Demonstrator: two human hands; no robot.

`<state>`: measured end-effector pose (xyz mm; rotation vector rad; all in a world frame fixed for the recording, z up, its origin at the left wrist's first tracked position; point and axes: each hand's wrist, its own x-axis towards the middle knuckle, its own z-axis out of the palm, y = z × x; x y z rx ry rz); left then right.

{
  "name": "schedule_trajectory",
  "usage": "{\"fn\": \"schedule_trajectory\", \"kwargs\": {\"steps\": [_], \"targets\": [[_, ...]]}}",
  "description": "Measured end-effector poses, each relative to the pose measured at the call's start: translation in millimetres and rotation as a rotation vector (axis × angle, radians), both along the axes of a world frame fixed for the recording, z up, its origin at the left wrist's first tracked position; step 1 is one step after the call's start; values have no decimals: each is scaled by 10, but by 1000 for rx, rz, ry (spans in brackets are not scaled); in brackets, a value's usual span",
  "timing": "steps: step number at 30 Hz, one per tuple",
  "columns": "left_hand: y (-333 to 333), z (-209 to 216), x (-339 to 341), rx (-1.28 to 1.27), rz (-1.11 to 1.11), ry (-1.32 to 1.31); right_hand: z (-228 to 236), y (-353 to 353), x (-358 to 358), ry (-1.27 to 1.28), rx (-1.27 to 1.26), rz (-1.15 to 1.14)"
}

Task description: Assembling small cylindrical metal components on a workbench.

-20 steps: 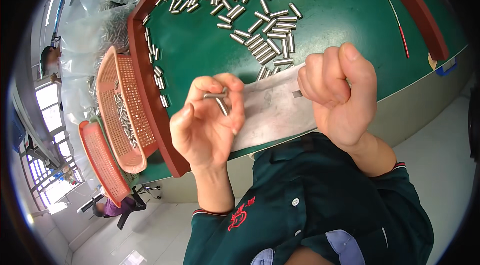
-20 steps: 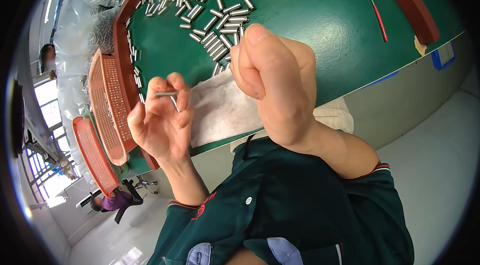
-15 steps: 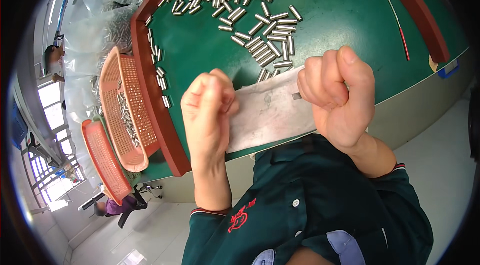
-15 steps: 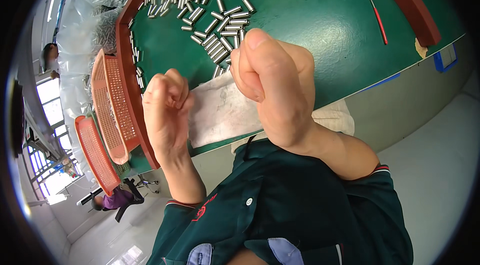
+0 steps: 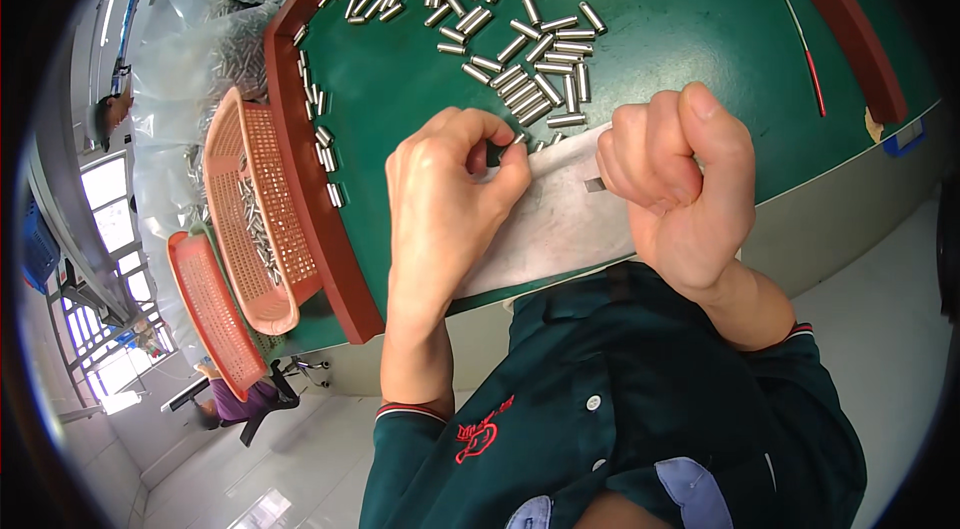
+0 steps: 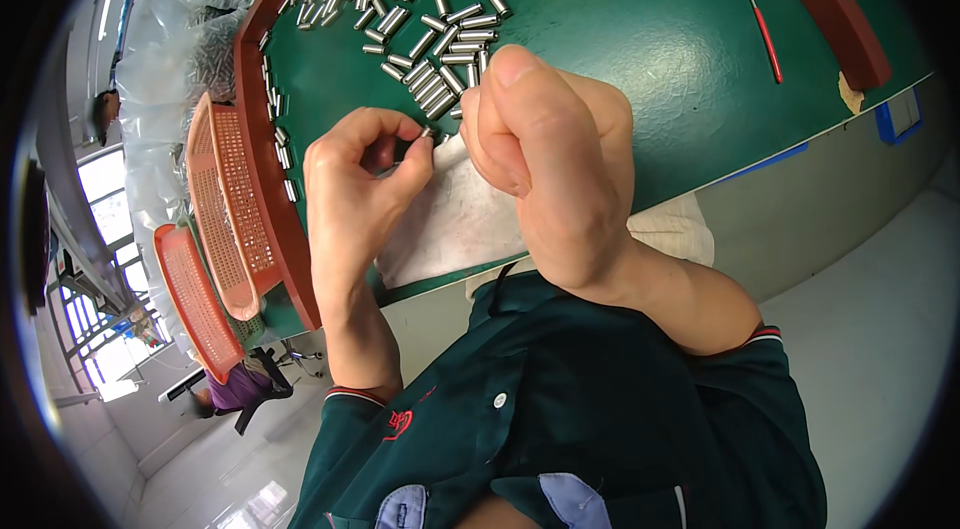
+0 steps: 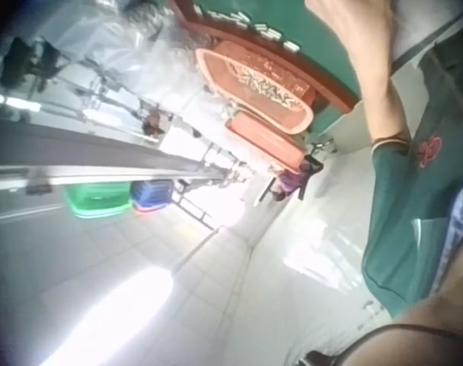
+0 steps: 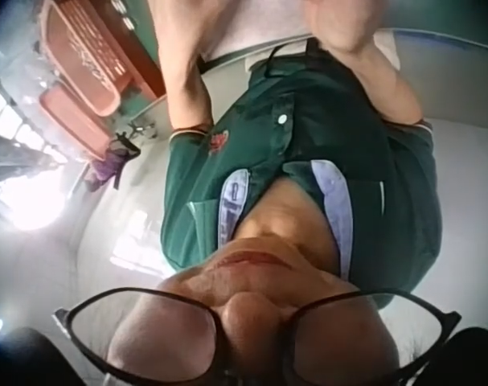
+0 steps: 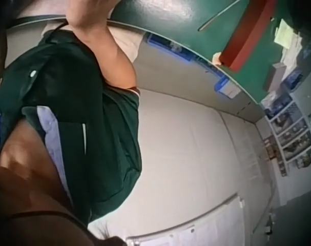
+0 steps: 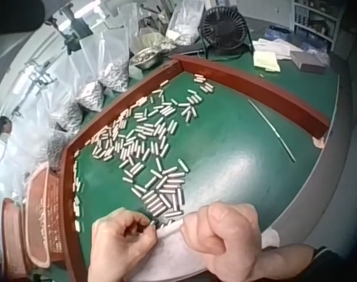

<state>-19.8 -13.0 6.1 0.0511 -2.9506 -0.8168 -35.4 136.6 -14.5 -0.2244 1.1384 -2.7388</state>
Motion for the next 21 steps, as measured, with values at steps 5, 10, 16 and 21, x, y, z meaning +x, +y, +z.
{"fn": "schedule_trajectory", "kwargs": {"steps": [5,10,16,21], "targets": [[16,103,265,189,-79,-96,-12,10,-11,0,28,16],[43,-65,378,221,-99,-170,46,-24,-8,19,9,31],[61,-121,426,322,-33,-117,66,-102,-20,-59,5,86],[54,-124,430,325,-38,-109,77,-117,-19,-62,14,106]]}}
